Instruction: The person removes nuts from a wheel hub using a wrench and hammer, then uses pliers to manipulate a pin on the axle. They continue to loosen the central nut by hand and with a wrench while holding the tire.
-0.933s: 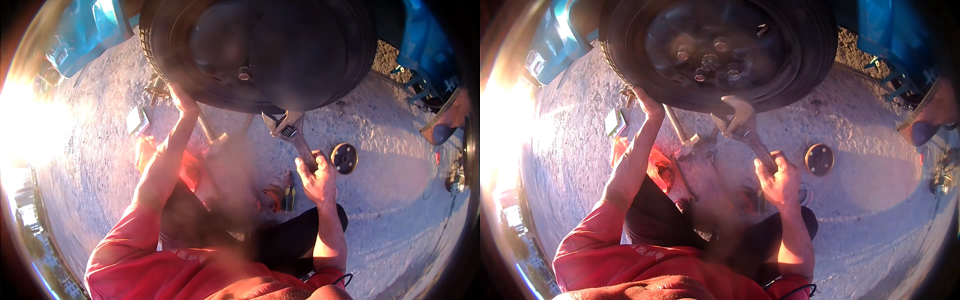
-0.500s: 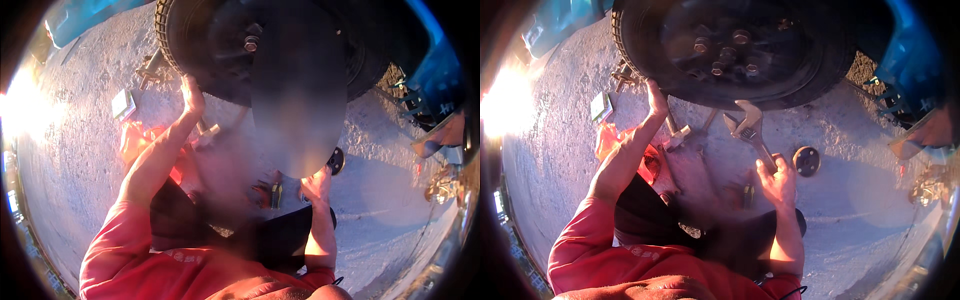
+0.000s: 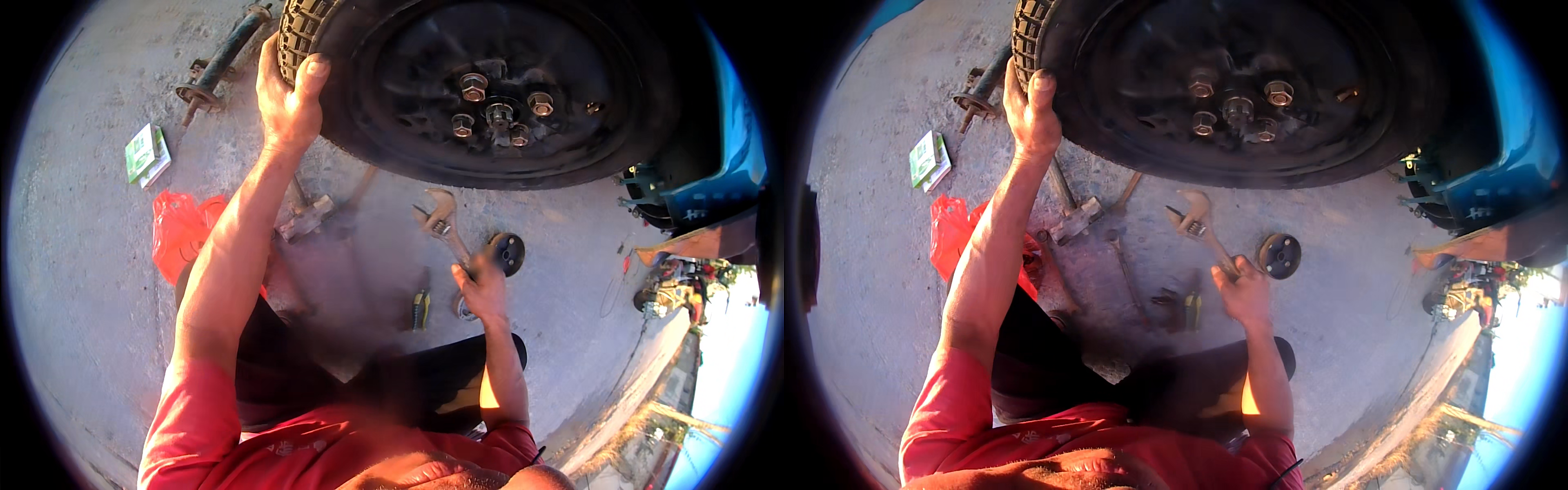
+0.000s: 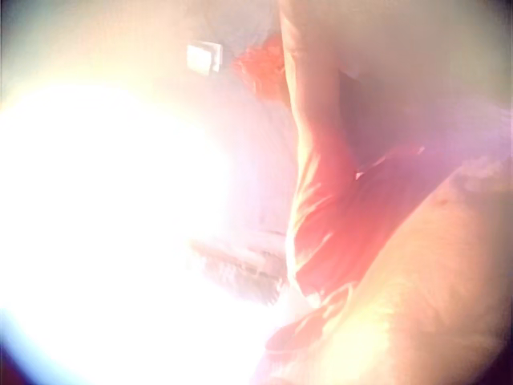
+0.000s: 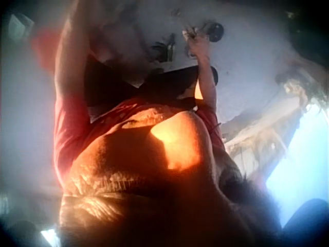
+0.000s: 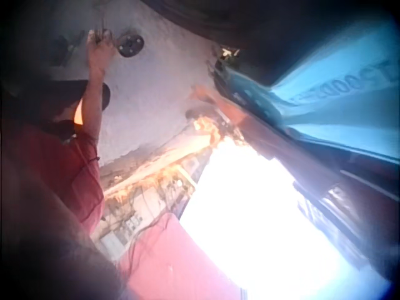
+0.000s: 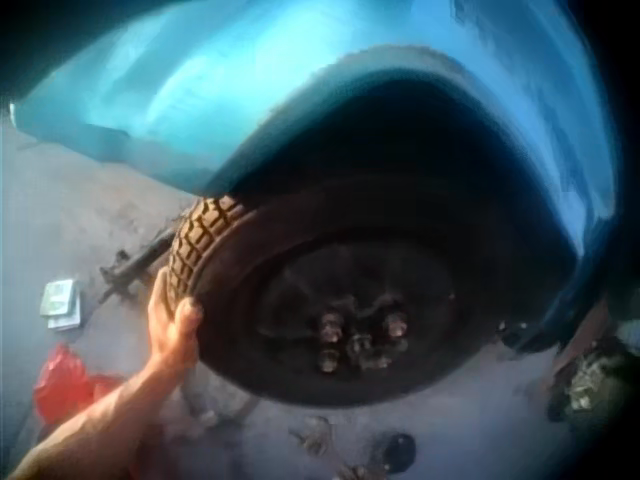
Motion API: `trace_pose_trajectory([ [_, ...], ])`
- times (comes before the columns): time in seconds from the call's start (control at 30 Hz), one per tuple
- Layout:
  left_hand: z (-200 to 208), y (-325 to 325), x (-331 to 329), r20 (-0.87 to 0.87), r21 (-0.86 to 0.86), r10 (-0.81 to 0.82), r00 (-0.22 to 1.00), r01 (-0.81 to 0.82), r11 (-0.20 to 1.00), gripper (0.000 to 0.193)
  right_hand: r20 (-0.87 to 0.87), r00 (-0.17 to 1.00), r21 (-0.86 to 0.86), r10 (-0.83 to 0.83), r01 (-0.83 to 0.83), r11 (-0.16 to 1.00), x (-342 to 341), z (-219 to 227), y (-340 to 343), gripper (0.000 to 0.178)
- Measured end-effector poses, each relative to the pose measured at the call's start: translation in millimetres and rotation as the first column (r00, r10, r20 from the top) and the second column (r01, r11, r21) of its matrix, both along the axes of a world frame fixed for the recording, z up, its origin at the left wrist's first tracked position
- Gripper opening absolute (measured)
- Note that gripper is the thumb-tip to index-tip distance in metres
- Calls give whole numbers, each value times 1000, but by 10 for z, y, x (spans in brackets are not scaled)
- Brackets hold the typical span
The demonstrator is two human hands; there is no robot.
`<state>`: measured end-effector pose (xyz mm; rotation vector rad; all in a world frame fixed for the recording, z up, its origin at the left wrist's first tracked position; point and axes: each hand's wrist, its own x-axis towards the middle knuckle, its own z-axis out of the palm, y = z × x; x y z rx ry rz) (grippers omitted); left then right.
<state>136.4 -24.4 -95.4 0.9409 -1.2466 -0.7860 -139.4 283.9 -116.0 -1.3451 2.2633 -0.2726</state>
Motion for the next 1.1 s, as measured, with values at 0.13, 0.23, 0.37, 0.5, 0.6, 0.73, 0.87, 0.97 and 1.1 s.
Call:
trace_pose_trajectory([
  [0.13,16,4,-25,-19,-3,-5,1000,5,1000,92,-9,999,252,47,-43,967,166,4,-177,38],
  [0.23,-10,-18,-30,-36,-3,-18,999,18,1000,94,-11,987,284,157,-148,947,209,-201,-234,42],
  [0.37,-30,-30,-16,-78,6,-83,994,84,996,93,-40,956,411,290,-249,877,52,-832,-112,44],
  [0.5,-43,-21,-29,-134,22,-95,986,99,995,96,2,971,407,238,-218,887,114,-862,-217,48],
  [0.6,-13,-15,-45,-156,6,-107,982,109,994,96,-15,979,362,203,-184,914,181,-674,-340,42],
  [0.73,-29,-15,-33,-139,-1,-91,986,92,996,94,-21,985,164,172,-166,972,108,-153,-384,37],
  [0.87,-35,-11,6,-18,16,-57,998,58,998,92,81,995,-378,56,-21,926,-263,144,-177,28],
  [0.97,-7,-13,-7,-29,-18,-58,998,57,998,89,-24,1000,-420,-16,5,907,-385,708,-378,36],
  [1.1,-30,-18,-26,-64,-32,-37,997,35,999,86,-234,972,-474,23,-135,870,-608,1047,-605,38],
])
